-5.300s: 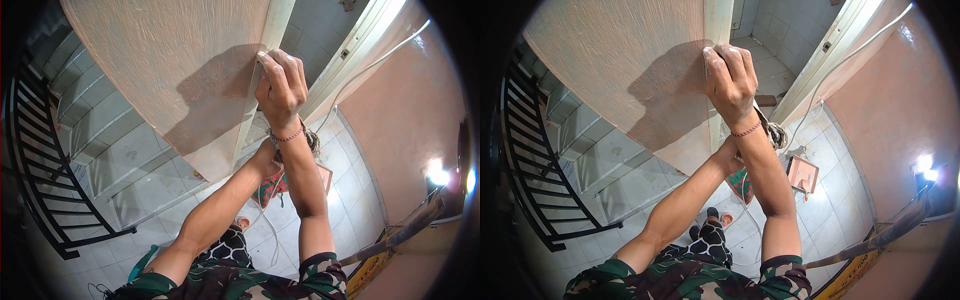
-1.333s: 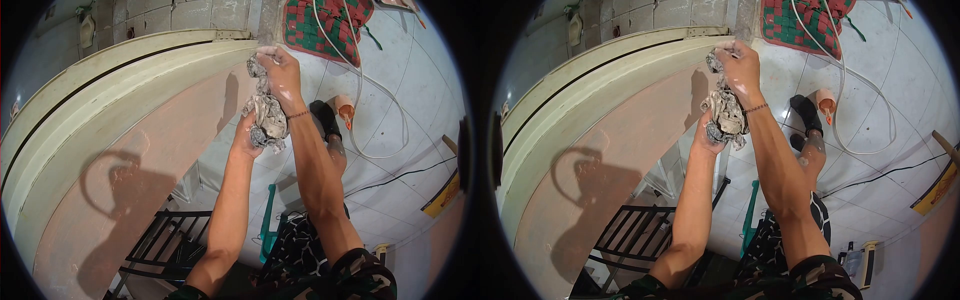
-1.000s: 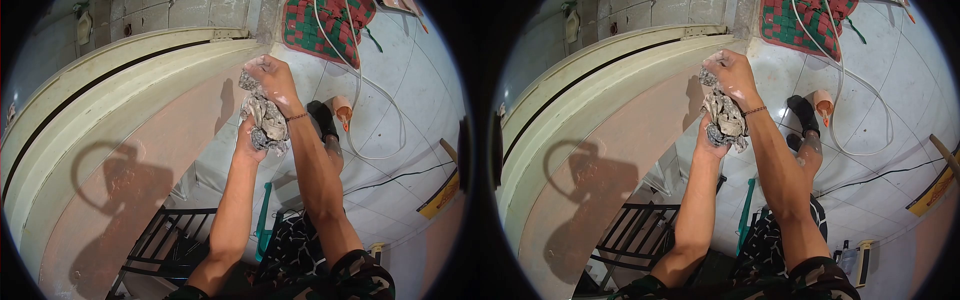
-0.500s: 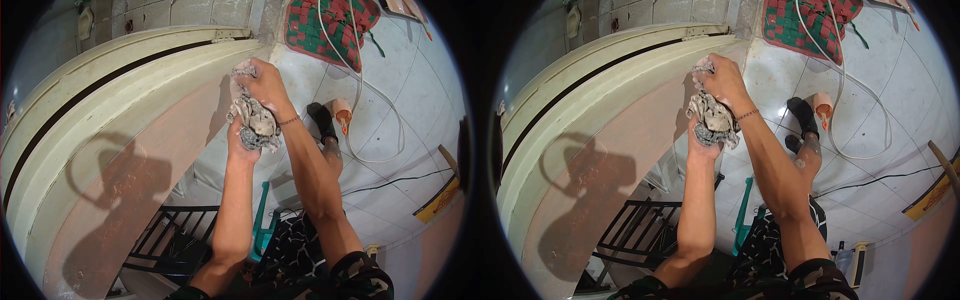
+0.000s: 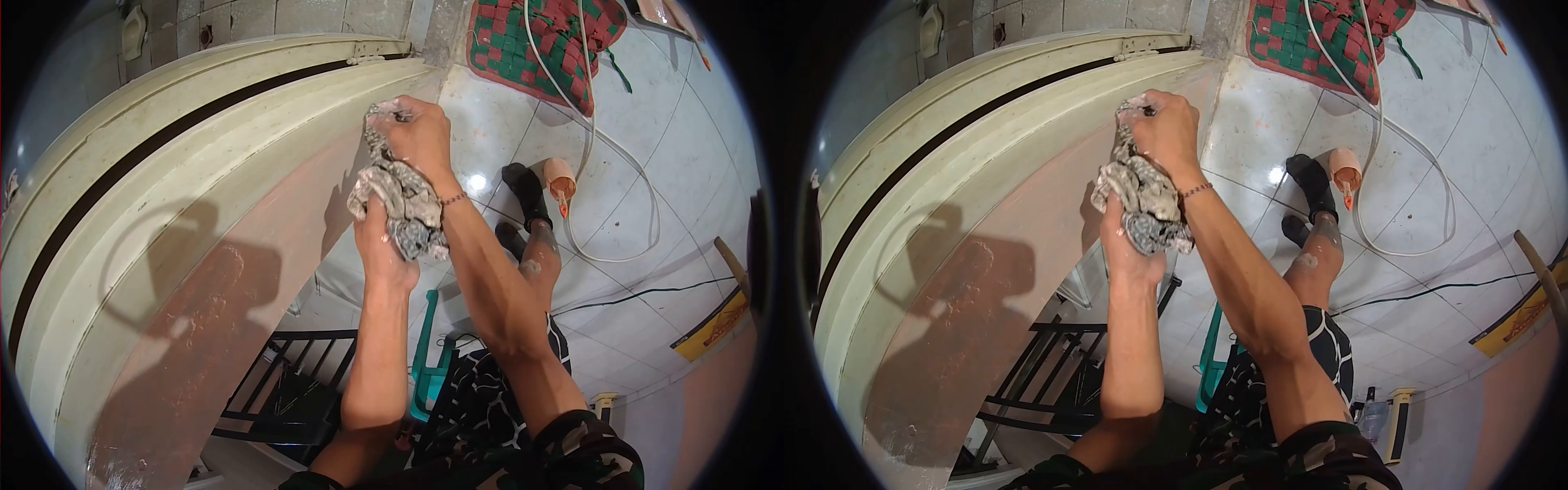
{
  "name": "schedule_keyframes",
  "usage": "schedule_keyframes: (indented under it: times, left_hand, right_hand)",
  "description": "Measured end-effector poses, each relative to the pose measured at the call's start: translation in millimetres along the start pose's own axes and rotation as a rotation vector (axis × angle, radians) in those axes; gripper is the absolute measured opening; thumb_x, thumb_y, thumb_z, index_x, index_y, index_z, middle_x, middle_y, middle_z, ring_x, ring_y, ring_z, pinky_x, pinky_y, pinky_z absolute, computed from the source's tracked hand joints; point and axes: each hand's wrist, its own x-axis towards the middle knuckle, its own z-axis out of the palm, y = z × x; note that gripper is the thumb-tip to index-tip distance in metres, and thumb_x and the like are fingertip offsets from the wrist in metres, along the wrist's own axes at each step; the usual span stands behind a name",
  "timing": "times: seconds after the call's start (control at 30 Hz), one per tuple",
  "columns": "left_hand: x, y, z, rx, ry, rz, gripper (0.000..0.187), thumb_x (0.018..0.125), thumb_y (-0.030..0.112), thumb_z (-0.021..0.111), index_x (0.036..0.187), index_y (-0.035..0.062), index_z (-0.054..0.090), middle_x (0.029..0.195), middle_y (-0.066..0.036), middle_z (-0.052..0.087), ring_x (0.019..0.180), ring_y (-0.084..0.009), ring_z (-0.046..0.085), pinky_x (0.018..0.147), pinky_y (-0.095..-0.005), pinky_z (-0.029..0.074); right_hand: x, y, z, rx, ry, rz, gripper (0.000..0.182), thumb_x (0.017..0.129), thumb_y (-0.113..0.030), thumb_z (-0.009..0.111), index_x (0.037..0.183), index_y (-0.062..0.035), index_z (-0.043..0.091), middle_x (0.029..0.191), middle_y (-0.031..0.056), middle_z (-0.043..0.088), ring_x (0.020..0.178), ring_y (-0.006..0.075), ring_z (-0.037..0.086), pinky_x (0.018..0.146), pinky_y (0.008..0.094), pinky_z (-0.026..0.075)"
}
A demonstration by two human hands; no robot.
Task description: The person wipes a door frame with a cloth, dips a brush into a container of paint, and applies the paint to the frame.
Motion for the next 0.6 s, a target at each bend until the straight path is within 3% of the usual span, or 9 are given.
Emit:
schedule_keyframes:
  times: [0.1, 0.23, 0.3, 0.37, 0.43, 0.53, 0.6]
  left_hand:
    - [-14, 2, -4, -0.026, -0.011, -0.026, 0.035, 0.093, 0.033, 0.041, 0.115, 0.0069, 0.051, 0.106, -0.005, 0.058, 0.096, -0.0179, 0.056, 0.082, -0.0330, 0.044]
    - [-22, -2, -5, -0.045, -0.054, 0.021, 0.036, 0.093, 0.034, 0.042, 0.116, 0.0067, 0.050, 0.108, -0.005, 0.057, 0.098, -0.0185, 0.055, 0.083, -0.0332, 0.044]
    - [-11, -3, -3, -0.043, -0.010, -0.031, 0.035, 0.093, 0.033, 0.042, 0.115, 0.0067, 0.050, 0.107, -0.005, 0.057, 0.097, -0.0186, 0.055, 0.083, -0.0329, 0.044]
    - [1, -3, 1, 0.023, -0.011, -0.021, 0.034, 0.092, 0.031, 0.043, 0.115, 0.0067, 0.051, 0.106, -0.005, 0.058, 0.096, -0.0186, 0.056, 0.083, -0.0334, 0.044]
    - [7, -4, 4, -0.067, -0.033, -0.018, 0.028, 0.090, 0.020, 0.046, 0.113, 0.0038, 0.048, 0.102, -0.005, 0.056, 0.088, -0.0161, 0.058, 0.074, -0.0321, 0.048]
    - [-5, -2, 1, -0.063, 0.003, -0.027, 0.031, 0.092, 0.027, 0.044, 0.114, 0.0062, 0.050, 0.102, -0.004, 0.058, 0.092, -0.0169, 0.057, 0.079, -0.0329, 0.046]
    - [-16, 0, -1, -0.052, 0.033, -0.035, 0.034, 0.093, 0.032, 0.041, 0.115, 0.0083, 0.052, 0.103, -0.003, 0.059, 0.095, -0.0181, 0.057, 0.082, -0.0342, 0.044]
  right_hand:
    - [-10, -11, -4, 0.040, -0.102, 0.029, 0.022, 0.069, -0.014, 0.072, 0.085, 0.0007, 0.067, 0.075, 0.0128, 0.068, 0.066, 0.0164, 0.064, 0.062, 0.0268, 0.048]
    - [-15, -15, -3, 0.058, -0.059, -0.068, 0.019, 0.069, -0.012, 0.070, 0.085, -0.0005, 0.068, 0.073, 0.0129, 0.067, 0.065, 0.0145, 0.063, 0.061, 0.0263, 0.047]
    - [-1, -3, 0, 0.078, -0.006, -0.117, 0.020, 0.068, -0.013, 0.070, 0.084, -0.0010, 0.068, 0.072, 0.0141, 0.067, 0.063, 0.0171, 0.063, 0.060, 0.0279, 0.047]
    - [12, 3, -2, -0.154, 0.031, 0.040, 0.020, 0.067, -0.015, 0.069, 0.083, -0.0014, 0.068, 0.071, 0.0155, 0.066, 0.061, 0.0212, 0.063, 0.060, 0.0302, 0.047]
    - [13, 4, 1, -0.099, 0.047, -0.006, 0.021, 0.066, -0.016, 0.069, 0.082, -0.0018, 0.068, 0.070, 0.0162, 0.065, 0.062, 0.0243, 0.063, 0.061, 0.0317, 0.047]
    - [7, -6, 1, -0.156, 0.065, 0.011, 0.019, 0.067, -0.015, 0.068, 0.081, -0.0012, 0.067, 0.070, 0.0162, 0.065, 0.063, 0.0240, 0.063, 0.061, 0.0315, 0.047]
    - [-8, -16, 0, -0.029, -0.010, -0.059, 0.018, 0.068, -0.014, 0.066, 0.079, -0.0002, 0.066, 0.067, 0.0165, 0.064, 0.059, 0.0229, 0.061, 0.058, 0.0308, 0.046]
